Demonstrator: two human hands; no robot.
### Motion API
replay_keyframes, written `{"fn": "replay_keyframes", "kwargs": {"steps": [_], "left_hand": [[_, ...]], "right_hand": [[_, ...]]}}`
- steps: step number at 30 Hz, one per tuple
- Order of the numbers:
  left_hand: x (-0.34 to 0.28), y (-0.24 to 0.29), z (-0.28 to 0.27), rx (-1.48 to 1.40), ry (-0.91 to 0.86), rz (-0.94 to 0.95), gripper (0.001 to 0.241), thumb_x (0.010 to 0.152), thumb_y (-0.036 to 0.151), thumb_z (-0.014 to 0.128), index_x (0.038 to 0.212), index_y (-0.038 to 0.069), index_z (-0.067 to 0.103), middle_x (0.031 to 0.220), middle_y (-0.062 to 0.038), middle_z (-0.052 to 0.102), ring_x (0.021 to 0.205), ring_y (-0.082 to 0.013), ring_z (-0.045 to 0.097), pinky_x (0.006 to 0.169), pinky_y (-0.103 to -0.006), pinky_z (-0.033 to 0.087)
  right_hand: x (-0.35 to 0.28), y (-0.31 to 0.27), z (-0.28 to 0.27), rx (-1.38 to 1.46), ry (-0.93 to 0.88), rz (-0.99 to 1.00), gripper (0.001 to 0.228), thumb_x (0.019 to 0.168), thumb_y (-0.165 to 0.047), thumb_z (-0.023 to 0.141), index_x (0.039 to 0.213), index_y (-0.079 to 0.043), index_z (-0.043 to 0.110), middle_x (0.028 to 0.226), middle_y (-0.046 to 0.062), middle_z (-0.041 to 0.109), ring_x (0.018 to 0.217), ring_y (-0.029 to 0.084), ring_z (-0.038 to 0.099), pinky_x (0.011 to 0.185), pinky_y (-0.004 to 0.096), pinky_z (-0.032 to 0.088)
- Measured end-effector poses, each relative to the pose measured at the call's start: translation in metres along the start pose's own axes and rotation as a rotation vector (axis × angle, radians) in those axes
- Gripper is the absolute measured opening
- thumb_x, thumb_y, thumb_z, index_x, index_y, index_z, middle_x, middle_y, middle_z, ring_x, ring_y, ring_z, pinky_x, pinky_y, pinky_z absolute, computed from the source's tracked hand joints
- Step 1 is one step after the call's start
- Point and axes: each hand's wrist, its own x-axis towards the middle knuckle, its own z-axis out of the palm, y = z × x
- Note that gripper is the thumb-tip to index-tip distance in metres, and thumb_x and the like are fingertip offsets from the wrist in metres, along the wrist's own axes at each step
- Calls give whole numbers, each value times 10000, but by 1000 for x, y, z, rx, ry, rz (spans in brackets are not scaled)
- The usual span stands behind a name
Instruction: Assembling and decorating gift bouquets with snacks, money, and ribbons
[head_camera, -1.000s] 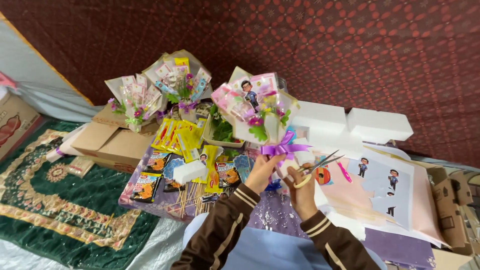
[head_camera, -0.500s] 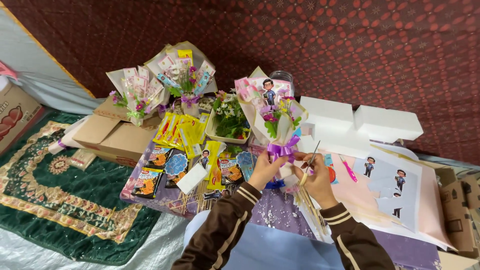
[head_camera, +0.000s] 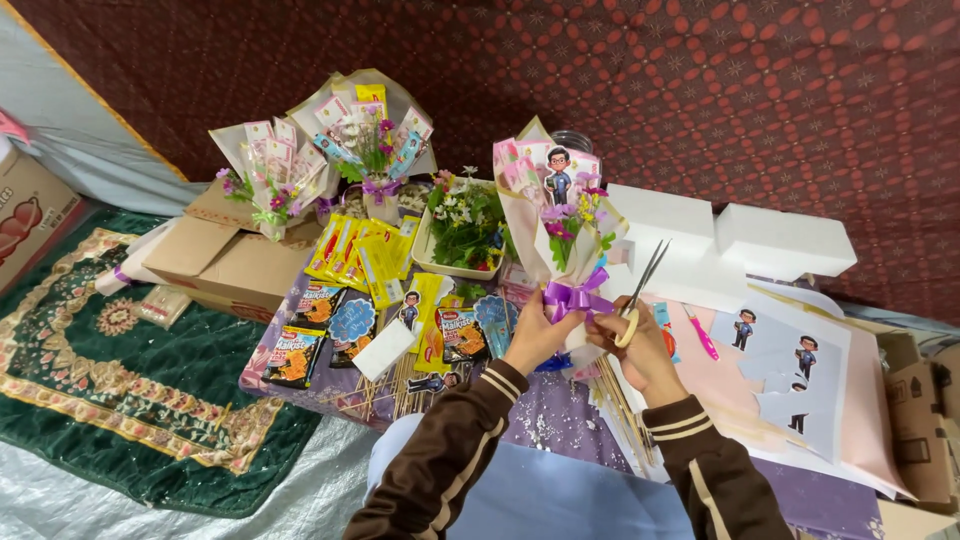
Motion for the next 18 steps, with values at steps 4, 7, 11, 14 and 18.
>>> {"fn": "replay_keyframes", "kwargs": {"steps": [4, 7, 11, 14, 18], "left_hand": [[14, -21, 2, -54, 9, -17, 528, 664, 337, 717, 1053, 19, 554, 952, -192, 612, 967, -325, 604, 837, -409, 462], [26, -34, -4, -133, 52, -31, 514, 648, 367, 771, 961, 18, 560, 783, -135, 608, 716, -238, 637, 678, -366, 502], [24, -33, -7, -174, 49, -38, 498, 650, 354, 768, 917, 8, 529, 704, -135, 565, 577, -247, 617, 554, -353, 502], [27, -38, -2, -122, 33, -55, 559, 655, 379, 775, 992, -7, 552, 836, -172, 593, 744, -265, 642, 624, -374, 514], [15, -31, 4, -287, 15, -24, 530, 678, 277, 792, 1044, -31, 562, 898, -176, 600, 769, -210, 611, 622, -331, 530]], "right_hand": [[-1, -4, -15, -122, -45, -36, 411, 702, -59, 714, 993, -124, 431, 741, 107, 639, 655, 205, 653, 540, 289, 554], [-15, -18, -14, -523, -47, -306, 364, 680, -65, 768, 948, -86, 523, 748, 142, 643, 560, 175, 607, 497, 244, 500], [-27, -8, -3, -469, 14, -570, 355, 714, -47, 755, 953, -87, 496, 894, 108, 669, 743, 122, 615, 677, 212, 479], [-22, 0, -1, -584, 22, -617, 345, 702, -61, 768, 938, -101, 520, 897, 110, 675, 735, 166, 640, 659, 237, 492], [-31, 3, 13, -532, 178, -328, 448, 710, -172, 788, 995, -81, 454, 863, 137, 657, 756, 189, 618, 658, 282, 491]]}}
